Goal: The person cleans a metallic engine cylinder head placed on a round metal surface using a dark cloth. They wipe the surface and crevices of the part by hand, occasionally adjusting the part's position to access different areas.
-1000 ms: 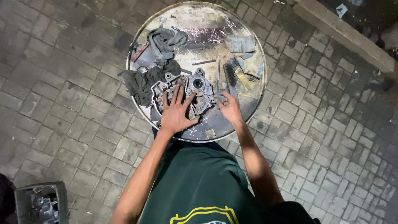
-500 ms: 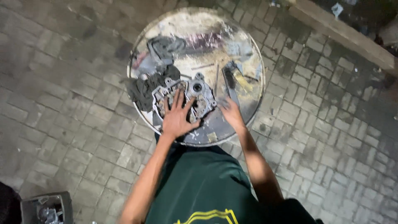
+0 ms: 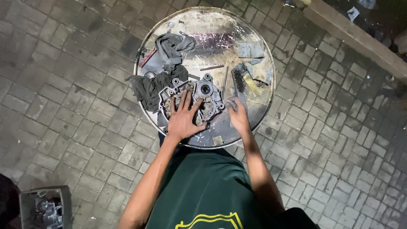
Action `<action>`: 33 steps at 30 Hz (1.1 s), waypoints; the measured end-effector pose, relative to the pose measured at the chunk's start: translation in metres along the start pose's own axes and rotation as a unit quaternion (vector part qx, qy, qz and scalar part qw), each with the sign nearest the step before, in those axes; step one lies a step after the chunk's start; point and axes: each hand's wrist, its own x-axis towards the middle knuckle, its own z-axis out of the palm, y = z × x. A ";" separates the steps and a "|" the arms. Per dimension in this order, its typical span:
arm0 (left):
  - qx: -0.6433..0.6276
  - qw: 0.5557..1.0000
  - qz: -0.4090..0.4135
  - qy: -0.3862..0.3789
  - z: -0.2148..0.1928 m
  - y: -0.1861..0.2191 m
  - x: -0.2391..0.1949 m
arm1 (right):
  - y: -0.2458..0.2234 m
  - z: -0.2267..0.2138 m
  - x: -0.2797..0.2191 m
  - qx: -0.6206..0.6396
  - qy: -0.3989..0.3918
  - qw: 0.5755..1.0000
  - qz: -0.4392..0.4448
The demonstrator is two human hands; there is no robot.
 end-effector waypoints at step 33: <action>0.004 1.000 -0.002 0.004 0.001 0.000 0.000 | 0.025 0.002 0.021 0.042 0.004 0.996 0.075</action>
